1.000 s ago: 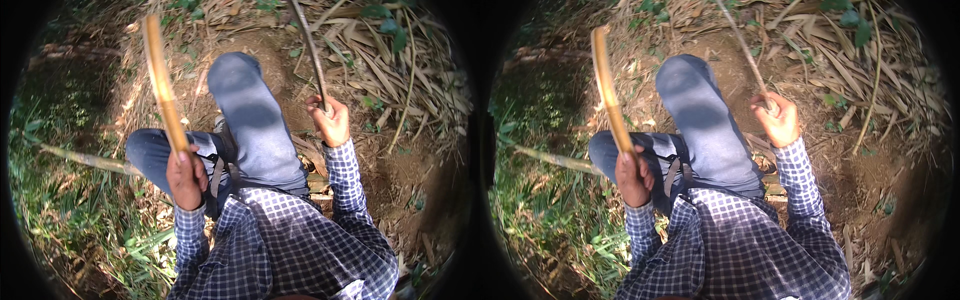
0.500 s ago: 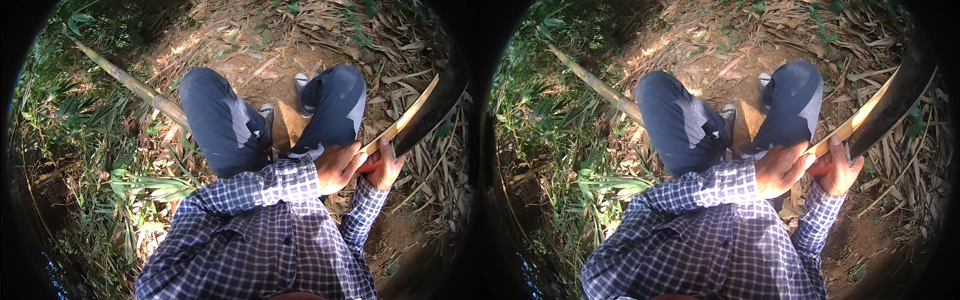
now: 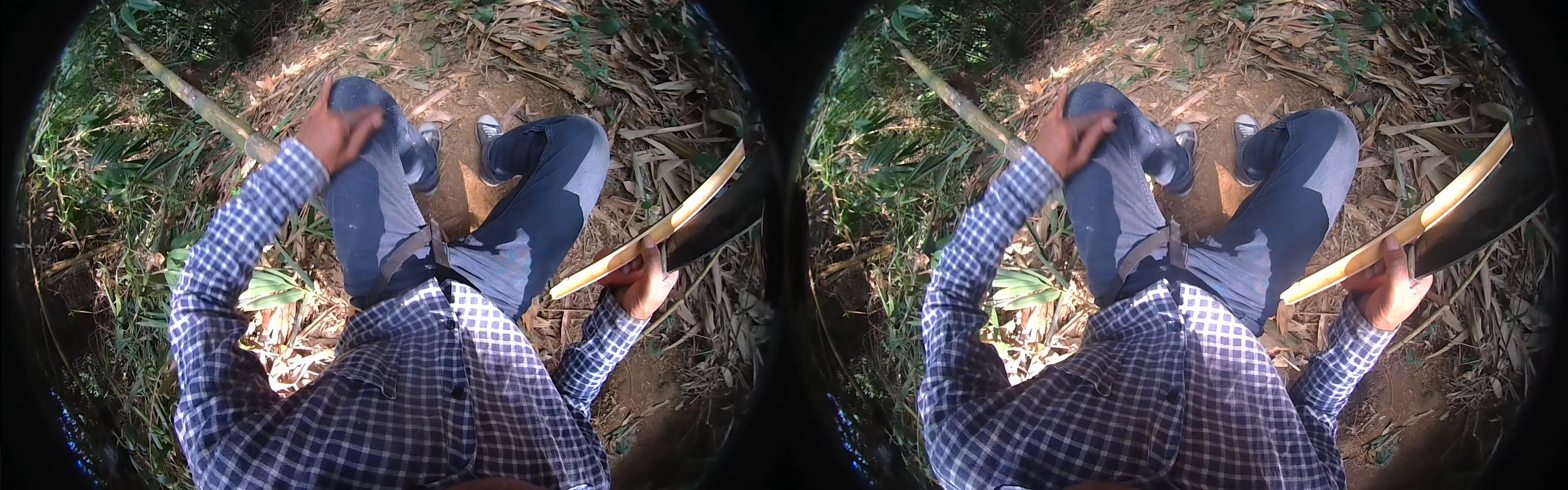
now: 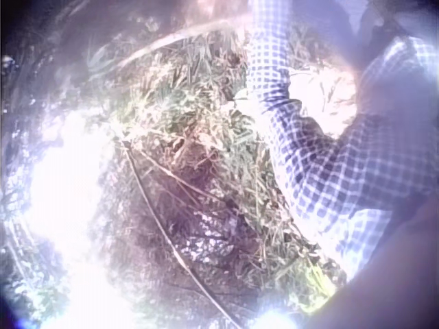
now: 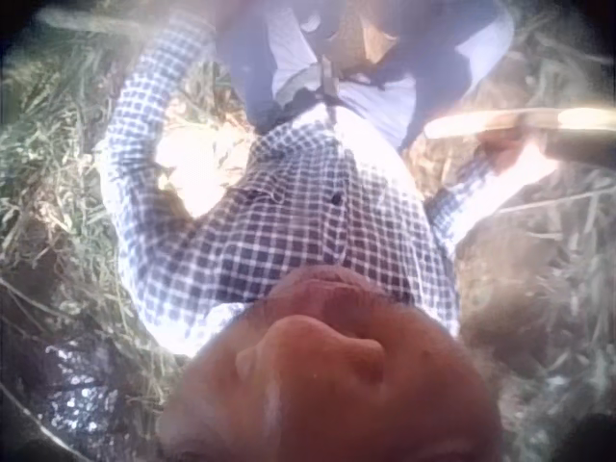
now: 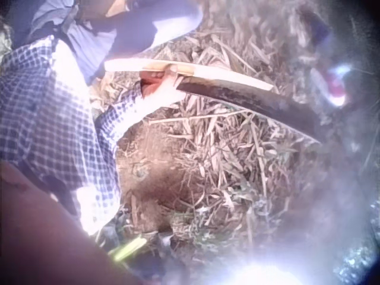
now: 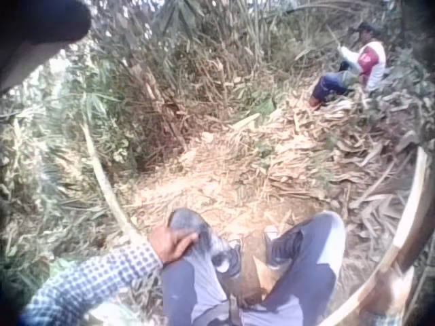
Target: The person sits on the ground and uses a machete to shave a long piece of bamboo. They hold the bamboo vertically with one hand and repeatedly strike it with the machete to remove the outer layer.
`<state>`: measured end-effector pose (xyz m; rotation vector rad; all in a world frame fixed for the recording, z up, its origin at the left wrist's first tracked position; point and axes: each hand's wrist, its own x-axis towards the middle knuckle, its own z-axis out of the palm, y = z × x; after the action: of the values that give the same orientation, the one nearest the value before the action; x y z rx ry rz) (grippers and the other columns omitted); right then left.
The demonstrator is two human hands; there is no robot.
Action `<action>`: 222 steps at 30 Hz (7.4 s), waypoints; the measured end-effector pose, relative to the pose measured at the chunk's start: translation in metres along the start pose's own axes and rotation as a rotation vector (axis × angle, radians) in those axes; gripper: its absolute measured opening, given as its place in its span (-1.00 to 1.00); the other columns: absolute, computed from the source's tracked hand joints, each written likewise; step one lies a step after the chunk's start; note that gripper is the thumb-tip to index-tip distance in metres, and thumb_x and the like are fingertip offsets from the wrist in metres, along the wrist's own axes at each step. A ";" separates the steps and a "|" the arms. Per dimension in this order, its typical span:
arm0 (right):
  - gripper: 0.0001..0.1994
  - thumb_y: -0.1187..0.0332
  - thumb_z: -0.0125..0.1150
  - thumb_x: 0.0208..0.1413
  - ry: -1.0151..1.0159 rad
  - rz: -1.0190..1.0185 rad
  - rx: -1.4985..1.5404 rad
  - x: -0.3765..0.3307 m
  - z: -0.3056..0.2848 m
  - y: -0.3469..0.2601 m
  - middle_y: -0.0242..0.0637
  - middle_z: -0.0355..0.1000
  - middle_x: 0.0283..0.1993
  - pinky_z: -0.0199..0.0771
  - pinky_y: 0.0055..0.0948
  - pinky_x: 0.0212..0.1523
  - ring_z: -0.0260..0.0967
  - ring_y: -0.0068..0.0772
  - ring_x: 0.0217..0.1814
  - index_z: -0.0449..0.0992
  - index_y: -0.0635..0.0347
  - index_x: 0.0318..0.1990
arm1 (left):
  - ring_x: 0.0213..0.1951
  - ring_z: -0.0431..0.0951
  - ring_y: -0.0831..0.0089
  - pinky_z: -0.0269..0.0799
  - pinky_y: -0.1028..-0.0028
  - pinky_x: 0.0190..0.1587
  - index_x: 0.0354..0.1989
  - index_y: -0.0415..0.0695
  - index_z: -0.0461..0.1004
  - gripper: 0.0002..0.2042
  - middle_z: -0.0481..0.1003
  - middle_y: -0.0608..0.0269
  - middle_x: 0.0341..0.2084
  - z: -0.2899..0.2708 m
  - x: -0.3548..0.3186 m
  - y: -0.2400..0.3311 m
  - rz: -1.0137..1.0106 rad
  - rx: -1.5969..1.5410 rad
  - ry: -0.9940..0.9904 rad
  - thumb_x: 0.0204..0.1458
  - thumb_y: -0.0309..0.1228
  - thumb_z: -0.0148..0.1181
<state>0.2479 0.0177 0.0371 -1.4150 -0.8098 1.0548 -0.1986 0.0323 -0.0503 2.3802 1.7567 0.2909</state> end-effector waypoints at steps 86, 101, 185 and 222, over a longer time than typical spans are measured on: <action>-0.88 0.55 0.23 0.07 0.215 -0.207 -0.228 -0.028 -0.040 -0.006 -0.38 0.40 -0.58 0.19 -0.61 -0.68 0.26 -0.62 -0.72 0.49 0.34 -0.23 | 0.18 0.43 0.07 0.21 0.18 0.33 0.22 -0.18 0.37 -0.44 0.43 -0.05 0.15 0.065 0.137 -0.054 -0.442 -0.174 -0.726 0.28 0.04 -0.12; -0.88 0.44 0.27 0.07 -0.223 -0.079 -0.228 -0.007 0.016 0.005 -0.47 0.33 -0.65 0.05 -0.63 -0.71 0.14 -0.69 -0.75 0.47 0.30 -0.35 | -0.24 0.50 0.58 0.41 0.58 -0.17 -0.06 -0.29 0.53 -0.76 0.55 0.28 -0.27 0.042 -0.068 0.131 -0.591 -1.040 0.327 0.25 -0.36 0.11; -0.66 0.17 0.44 -0.33 -1.295 -1.007 -0.696 0.039 0.300 0.069 -0.21 0.49 -0.53 0.48 -0.12 -0.45 0.52 -0.06 -0.45 0.48 0.15 -0.44 | -0.73 0.07 0.66 -0.02 0.64 -0.72 -0.46 -0.10 0.22 -0.72 0.16 0.42 -0.65 -0.053 -0.022 0.105 -1.055 -1.722 0.554 0.34 -0.31 -0.12; -0.75 0.15 0.34 -0.15 -1.321 -0.898 -0.696 0.051 0.297 0.064 -0.13 0.45 -0.65 0.49 -0.10 -0.48 0.47 -0.01 -0.57 0.55 0.13 -0.45 | -0.75 0.05 0.70 0.00 0.65 -0.74 -0.12 -0.15 0.30 -0.77 0.15 0.45 -0.64 -0.062 -0.049 0.140 -1.113 -1.728 0.530 0.36 -0.22 -0.13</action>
<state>-0.0151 0.1671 -0.0222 -0.4701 -2.6428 0.8865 -0.0992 -0.0540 0.0416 0.0915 1.4396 1.4389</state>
